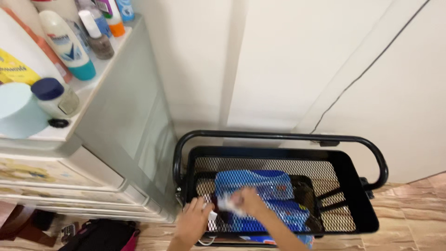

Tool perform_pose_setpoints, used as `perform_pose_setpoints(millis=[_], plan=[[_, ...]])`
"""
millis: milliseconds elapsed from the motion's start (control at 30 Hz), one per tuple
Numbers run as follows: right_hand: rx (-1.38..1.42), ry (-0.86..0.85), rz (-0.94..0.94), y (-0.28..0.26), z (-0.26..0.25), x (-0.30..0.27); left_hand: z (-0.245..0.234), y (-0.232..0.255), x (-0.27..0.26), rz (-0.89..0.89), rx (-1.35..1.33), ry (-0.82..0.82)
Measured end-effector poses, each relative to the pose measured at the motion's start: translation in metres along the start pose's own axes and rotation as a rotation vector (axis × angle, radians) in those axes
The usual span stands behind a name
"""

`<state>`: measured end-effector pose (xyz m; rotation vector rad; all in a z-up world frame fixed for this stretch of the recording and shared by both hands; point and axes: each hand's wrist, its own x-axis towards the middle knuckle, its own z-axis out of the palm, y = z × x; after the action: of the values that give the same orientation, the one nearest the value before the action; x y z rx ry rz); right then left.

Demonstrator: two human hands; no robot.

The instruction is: The person wipes the handle and mesh of a black utility cart with a white tissue. Then, the person picks up various bottles and containers from a nearby white dresser, wipes each one individually, and places them into the cart.

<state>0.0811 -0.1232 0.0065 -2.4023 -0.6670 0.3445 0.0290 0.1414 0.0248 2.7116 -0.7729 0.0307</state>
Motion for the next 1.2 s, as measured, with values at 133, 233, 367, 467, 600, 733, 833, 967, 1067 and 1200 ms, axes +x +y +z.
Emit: perform_pose_setpoints(millis=[133,233,367,467,600,733,833,967,1067,1200], plan=[[-0.129,0.695,-0.141,-0.064,-0.068,0.089,0.002,-0.003,0.0,-0.068,-0.068,-0.118],[-0.667,0.729,-0.245,-0.129,-0.074,0.167,0.01,-0.009,0.005,0.073,-0.012,0.072],[-0.691,0.474,-0.014,-0.115,-0.071,0.191,0.024,-0.017,0.009,0.011,-0.062,-0.058],[-0.653,0.322,0.213,-0.043,-0.088,0.151,0.035,-0.021,0.004,-0.011,-0.038,-0.092],[-0.981,0.496,0.31,0.076,-0.16,0.031,0.054,-0.03,0.007,-0.045,0.004,-0.093],[-1.137,0.502,0.57,0.178,-0.255,-0.105,0.073,-0.049,0.011,0.027,0.051,0.012],[-0.773,0.574,0.759,0.234,-0.308,-0.167,0.076,-0.05,0.019,-0.14,0.204,-0.011],[-0.709,0.526,0.626,0.276,-0.329,-0.219,0.098,-0.007,0.032,-0.116,0.102,0.368],[-0.385,0.653,0.736,0.28,-0.303,-0.251,0.137,0.068,0.041,-0.159,-0.013,0.517],[-0.338,0.733,0.984,0.253,-0.232,-0.315,0.184,0.184,0.056,-0.329,-0.059,0.564]])
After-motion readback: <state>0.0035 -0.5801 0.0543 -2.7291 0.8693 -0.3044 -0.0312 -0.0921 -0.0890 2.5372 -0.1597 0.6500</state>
